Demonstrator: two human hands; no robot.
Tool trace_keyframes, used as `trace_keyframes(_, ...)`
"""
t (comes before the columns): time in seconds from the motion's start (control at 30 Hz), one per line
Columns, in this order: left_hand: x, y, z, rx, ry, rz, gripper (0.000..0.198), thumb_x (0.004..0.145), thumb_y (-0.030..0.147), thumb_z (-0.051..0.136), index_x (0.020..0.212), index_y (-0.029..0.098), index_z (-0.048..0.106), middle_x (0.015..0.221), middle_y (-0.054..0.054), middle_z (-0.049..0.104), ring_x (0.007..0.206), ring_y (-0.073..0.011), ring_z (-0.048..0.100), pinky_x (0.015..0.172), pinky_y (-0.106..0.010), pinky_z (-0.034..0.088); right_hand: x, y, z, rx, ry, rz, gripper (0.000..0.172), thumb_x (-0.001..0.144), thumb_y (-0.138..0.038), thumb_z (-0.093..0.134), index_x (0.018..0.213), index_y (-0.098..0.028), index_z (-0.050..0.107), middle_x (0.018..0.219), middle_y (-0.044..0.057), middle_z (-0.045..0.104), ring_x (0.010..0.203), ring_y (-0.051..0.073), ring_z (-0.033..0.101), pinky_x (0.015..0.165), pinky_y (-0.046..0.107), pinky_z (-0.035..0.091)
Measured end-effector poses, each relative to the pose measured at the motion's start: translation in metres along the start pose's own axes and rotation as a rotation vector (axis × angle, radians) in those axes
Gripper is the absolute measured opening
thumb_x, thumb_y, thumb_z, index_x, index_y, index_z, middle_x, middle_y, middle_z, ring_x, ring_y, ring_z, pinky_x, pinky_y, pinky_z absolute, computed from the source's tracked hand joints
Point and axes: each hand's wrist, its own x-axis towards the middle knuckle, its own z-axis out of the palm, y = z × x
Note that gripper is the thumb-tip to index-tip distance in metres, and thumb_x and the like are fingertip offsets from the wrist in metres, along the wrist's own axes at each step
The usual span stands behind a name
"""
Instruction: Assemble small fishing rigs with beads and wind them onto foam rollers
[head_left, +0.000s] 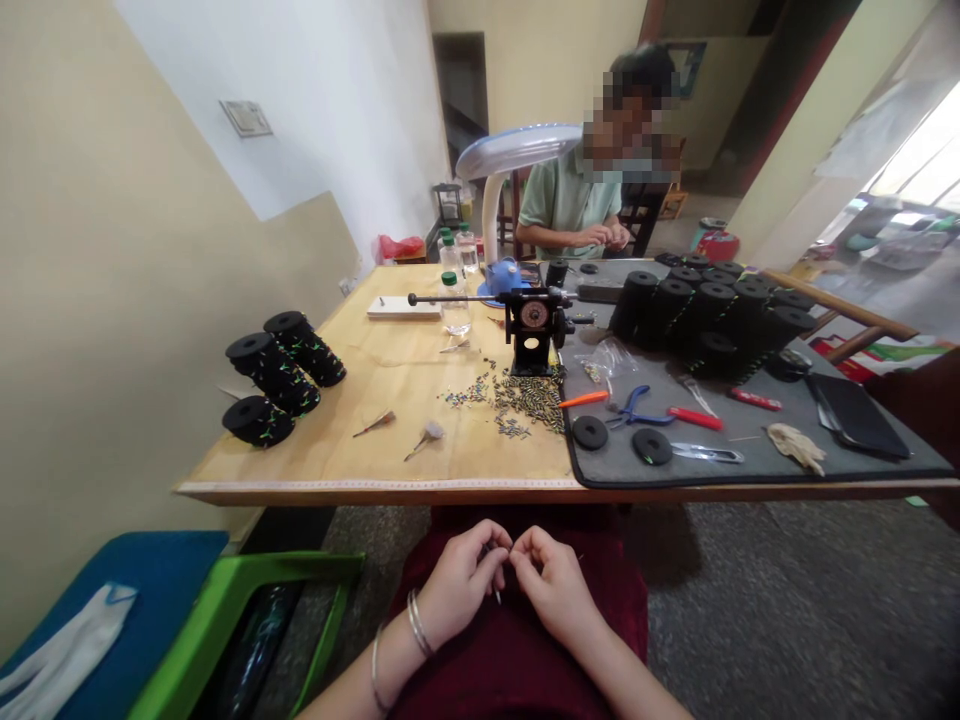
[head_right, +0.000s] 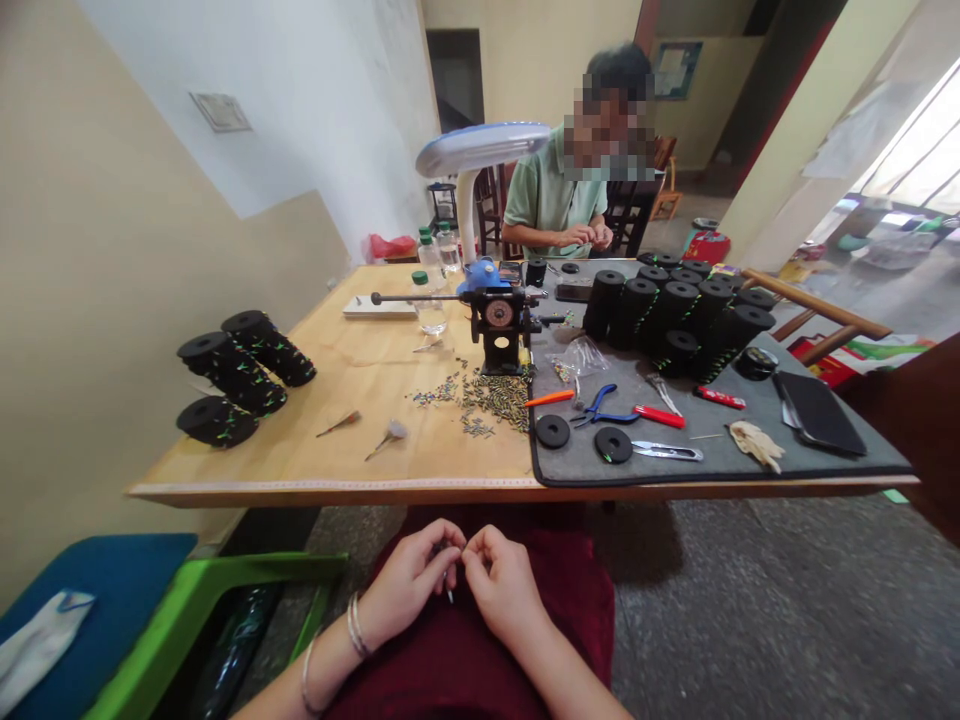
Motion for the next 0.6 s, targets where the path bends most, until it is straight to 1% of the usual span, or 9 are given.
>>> trace_keyframes(0.17, -0.0016, 0.0061, 0.0002, 0.094, 0.007, 0.044, 0.013, 0.085, 0.028, 0.049, 0.077, 0.018, 0.054, 0.054, 0.003, 0.055, 0.049, -0.0114, 0.051, 0.051, -0.021, 0.039, -0.0009, -0.0015, -0.0011, 0.003, 0.001, 0.004, 0.016, 0.081, -0.024, 0.049, 0.067, -0.018, 0.051, 0.056, -0.004, 0.049, 0.051, 0.011, 0.043, 0.049, 0.021, 0.033)
trace_keyframes(0.27, -0.0012, 0.0062, 0.0021, 0.078, -0.003, 0.033, 0.011, 0.084, 0.025, 0.047, 0.075, 0.019, 0.05, 0.054, 0.004, 0.054, 0.047, -0.0111, 0.05, 0.049, -0.02, 0.039, -0.001, -0.0041, -0.0015, 0.051, -0.013, 0.009, 0.014, 0.08, -0.022, 0.049, 0.066, -0.018, 0.051, 0.055, -0.004, 0.048, 0.05, 0.01, 0.041, 0.049, 0.021, 0.033)
trace_keyframes(0.4, 0.0009, 0.0008, 0.004, 0.039, -0.006, 0.007, 0.01, 0.083, 0.02, 0.044, 0.074, 0.02, 0.045, 0.052, 0.004, 0.054, 0.044, -0.0108, 0.049, 0.045, -0.02, 0.038, 0.0002, -0.0041, -0.0014, 0.135, -0.011, 0.042, 0.014, 0.078, -0.022, 0.049, 0.064, -0.019, 0.048, 0.054, -0.005, 0.045, 0.049, 0.009, 0.039, 0.047, 0.02, 0.031)
trace_keyframes(0.5, 0.0016, -0.0007, 0.0042, 0.025, -0.017, 0.009, 0.008, 0.083, 0.019, 0.044, 0.076, 0.019, 0.047, 0.053, 0.004, 0.054, 0.046, -0.0108, 0.05, 0.046, -0.02, 0.039, 0.0011, -0.0024, -0.0017, 0.137, 0.005, 0.046, 0.014, 0.077, -0.021, 0.049, 0.064, -0.018, 0.047, 0.055, -0.005, 0.044, 0.049, 0.009, 0.038, 0.047, 0.02, 0.031)
trace_keyframes(0.6, 0.001, 0.0035, 0.0034, 0.031, -0.033, 0.019, 0.004, 0.083, 0.022, 0.047, 0.082, 0.018, 0.049, 0.056, 0.004, 0.054, 0.049, -0.0107, 0.051, 0.048, -0.02, 0.04, 0.0009, -0.0018, -0.0023, 0.109, 0.002, 0.038, 0.013, 0.077, -0.021, 0.049, 0.064, -0.018, 0.047, 0.055, -0.005, 0.044, 0.049, 0.009, 0.037, 0.047, 0.02, 0.03)
